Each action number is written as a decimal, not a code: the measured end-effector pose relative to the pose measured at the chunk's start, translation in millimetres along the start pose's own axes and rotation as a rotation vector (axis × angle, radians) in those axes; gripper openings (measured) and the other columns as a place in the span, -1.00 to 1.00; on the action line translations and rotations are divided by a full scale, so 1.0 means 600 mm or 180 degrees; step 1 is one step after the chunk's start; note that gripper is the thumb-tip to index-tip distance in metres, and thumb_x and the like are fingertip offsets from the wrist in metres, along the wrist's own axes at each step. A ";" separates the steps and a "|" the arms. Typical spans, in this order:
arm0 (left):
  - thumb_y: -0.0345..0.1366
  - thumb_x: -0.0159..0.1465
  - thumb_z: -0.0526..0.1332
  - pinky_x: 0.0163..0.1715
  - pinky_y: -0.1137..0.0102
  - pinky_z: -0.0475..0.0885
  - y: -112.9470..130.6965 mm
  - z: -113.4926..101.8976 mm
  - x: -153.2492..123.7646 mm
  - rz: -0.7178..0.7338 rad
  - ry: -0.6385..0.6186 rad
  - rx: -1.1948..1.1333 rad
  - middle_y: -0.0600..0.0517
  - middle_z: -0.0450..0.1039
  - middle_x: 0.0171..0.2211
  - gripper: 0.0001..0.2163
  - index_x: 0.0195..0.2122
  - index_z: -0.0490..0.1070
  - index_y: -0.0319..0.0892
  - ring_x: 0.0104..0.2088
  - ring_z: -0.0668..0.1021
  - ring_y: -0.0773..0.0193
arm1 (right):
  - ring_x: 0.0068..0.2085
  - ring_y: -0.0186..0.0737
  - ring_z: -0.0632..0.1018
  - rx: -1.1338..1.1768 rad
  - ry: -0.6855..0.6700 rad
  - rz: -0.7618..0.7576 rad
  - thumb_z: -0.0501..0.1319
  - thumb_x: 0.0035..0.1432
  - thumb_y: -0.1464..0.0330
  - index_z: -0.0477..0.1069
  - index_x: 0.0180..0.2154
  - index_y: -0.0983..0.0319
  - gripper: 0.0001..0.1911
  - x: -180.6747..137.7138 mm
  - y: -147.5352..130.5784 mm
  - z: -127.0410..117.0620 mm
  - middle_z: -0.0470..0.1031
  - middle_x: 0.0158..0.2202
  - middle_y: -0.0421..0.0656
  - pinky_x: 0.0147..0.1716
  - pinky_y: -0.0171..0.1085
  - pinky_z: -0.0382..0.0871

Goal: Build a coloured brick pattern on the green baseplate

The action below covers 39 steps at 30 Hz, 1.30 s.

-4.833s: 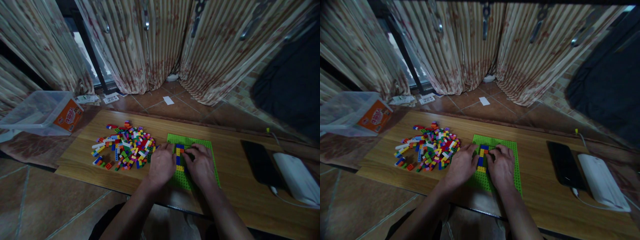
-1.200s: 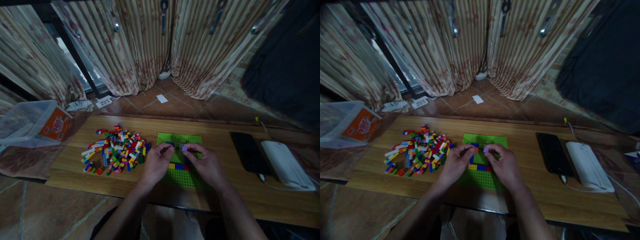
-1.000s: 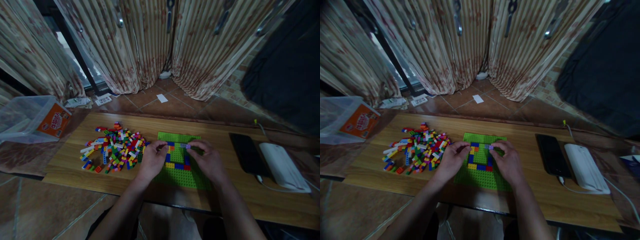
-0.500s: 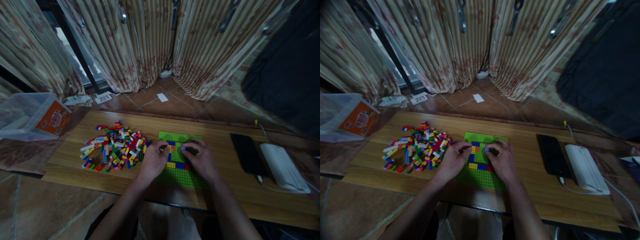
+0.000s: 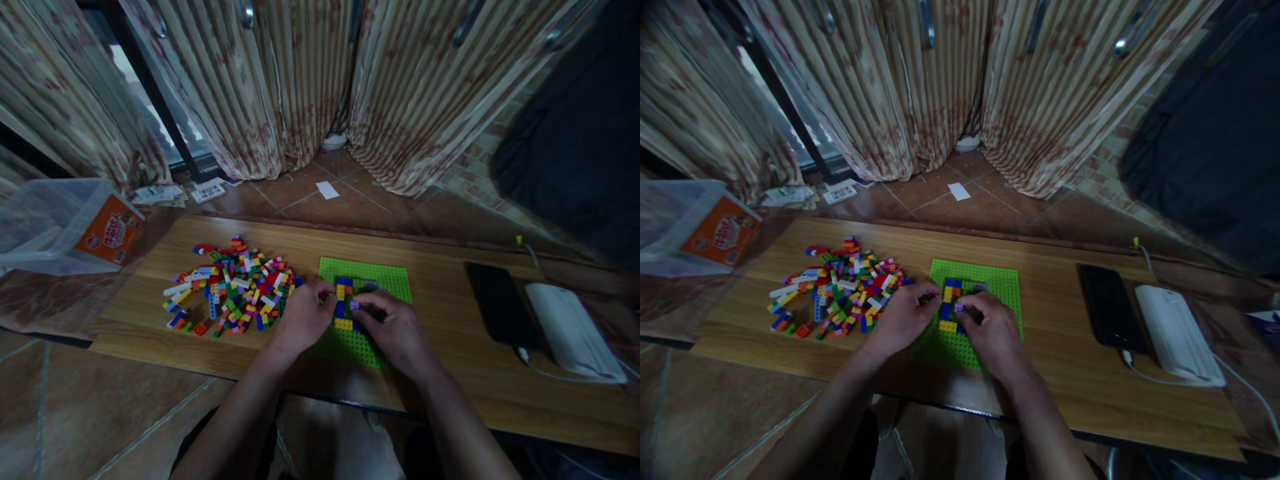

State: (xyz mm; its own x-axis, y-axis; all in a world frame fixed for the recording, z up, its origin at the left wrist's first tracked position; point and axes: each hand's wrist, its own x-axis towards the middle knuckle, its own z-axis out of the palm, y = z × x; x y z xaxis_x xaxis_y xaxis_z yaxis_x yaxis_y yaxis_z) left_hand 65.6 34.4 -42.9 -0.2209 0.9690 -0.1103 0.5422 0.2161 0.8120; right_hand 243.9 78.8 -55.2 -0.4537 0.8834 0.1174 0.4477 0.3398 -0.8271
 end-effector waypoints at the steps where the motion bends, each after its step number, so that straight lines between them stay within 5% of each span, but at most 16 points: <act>1: -0.42 0.26 0.17 -0.18 0.36 0.45 0.001 0.000 -0.001 -0.0008 -0.0066 0.0031 -0.04 0.62 -0.26 -0.82 -0.23 0.57 -0.22 -0.23 0.61 0.18 | -0.27 -0.22 0.56 -0.0047 -0.0041 0.0003 0.25 0.15 0.37 0.55 -0.24 0.15 -0.87 0.000 0.000 0.002 0.58 -0.28 -0.19 -0.21 -0.21 0.40; 15: -0.53 0.17 0.20 -0.19 0.40 0.48 0.005 -0.009 -0.006 -0.0037 -0.0344 -0.0021 -0.04 0.62 -0.28 -0.76 -0.15 0.53 -0.26 -0.25 0.63 0.22 | -0.17 -0.11 0.55 -0.0844 -0.0649 -0.0061 0.26 0.18 0.39 0.57 -0.19 0.13 -0.84 -0.006 -0.021 -0.001 0.61 -0.23 -0.17 -0.11 -0.13 0.37; 39: -0.37 0.12 0.25 -0.25 0.31 0.45 0.026 0.018 -0.016 -0.0350 0.0015 0.0739 -0.05 0.60 -0.33 -0.72 -0.10 0.48 -0.14 -0.25 0.62 0.08 | -0.26 -0.14 0.63 -0.0842 -0.0426 0.0081 0.15 0.18 0.43 0.60 -0.32 0.13 -0.76 0.003 -0.014 0.010 0.66 -0.29 -0.19 -0.22 -0.18 0.41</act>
State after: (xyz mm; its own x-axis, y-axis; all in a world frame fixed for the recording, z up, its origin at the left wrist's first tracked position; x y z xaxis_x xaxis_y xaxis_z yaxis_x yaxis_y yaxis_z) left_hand 85.3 29.7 -35.3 -0.2923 0.9378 -0.1875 0.6862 0.3423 0.6419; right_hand 234.8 75.3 -51.2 -0.5294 0.8483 0.0105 0.6375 0.4060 -0.6548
